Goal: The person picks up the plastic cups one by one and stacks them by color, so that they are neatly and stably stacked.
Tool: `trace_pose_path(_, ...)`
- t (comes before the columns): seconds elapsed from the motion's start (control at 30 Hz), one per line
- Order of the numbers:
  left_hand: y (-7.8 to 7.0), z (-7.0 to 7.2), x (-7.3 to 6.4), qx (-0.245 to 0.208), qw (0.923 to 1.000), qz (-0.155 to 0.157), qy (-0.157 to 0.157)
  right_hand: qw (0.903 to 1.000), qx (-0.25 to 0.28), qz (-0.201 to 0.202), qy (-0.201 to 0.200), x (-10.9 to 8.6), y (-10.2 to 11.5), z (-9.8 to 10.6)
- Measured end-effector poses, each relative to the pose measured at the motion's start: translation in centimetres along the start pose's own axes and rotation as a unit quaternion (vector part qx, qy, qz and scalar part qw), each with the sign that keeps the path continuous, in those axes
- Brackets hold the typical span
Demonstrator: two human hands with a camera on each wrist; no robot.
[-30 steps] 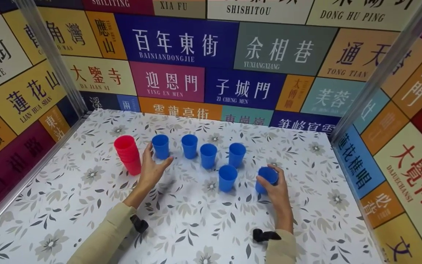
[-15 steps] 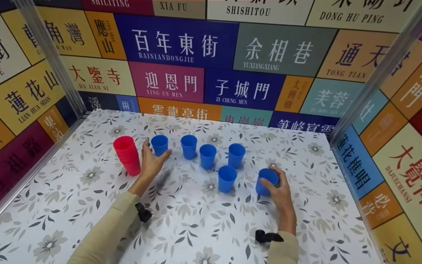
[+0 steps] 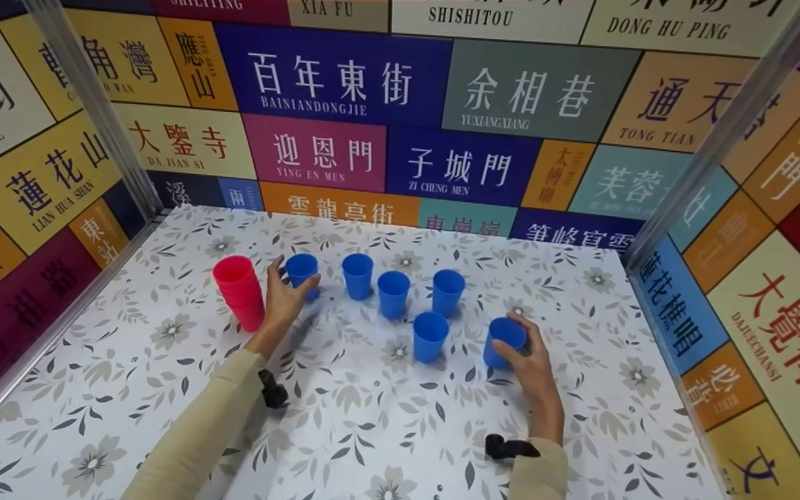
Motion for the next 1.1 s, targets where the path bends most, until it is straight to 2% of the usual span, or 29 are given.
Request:
trace_pose_path(0.2, -0.4, 0.2, 0.7, -0.019, 0.9986, -0.049, -0.011, 0.9988, 0.044, 0.012, 0.017, 0.2, 0.1, -0.1)
trace_pose_path(0.4, -0.4, 0.0, 1.3, -0.02, 0.9992, -0.033, 0.006, 0.9994, 0.027, -0.001, 0.022, 0.3, 0.1, -0.2)
trace_pose_path(0.6, -0.2, -0.1, 1.7, -0.01, 0.9997, -0.013, 0.017, 0.9988, 0.037, -0.006, 0.032, 0.3, 0.0, 0.0)
trace_pose_path(0.87, -0.3, -0.1, 1.7, -0.011, 0.9997, -0.016, 0.016, 0.9991, 0.03, -0.001, 0.031, 0.3, 0.0, 0.1)
trace_pose_path(0.97, -0.8, -0.2, 1.7, -0.013, 0.9997, -0.017, 0.012, 0.9992, 0.03, -0.003, 0.027, 0.2, -0.1, 0.1)
trace_pose_path(1.1, -2.1, -0.4, 1.5, -0.01, 0.9995, -0.029, 0.005, 0.9984, 0.051, -0.002, 0.026, 0.2, -0.3, 0.0)
Point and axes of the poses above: each hand's wrist, its own x-axis towards the middle knuckle, its own z-axis out of the back of the hand, y = z × x, the point moved 6 cm from there along x, towards the middle knuckle, and after that the axes turned 7 degrees about y, right-handed, at the moved point
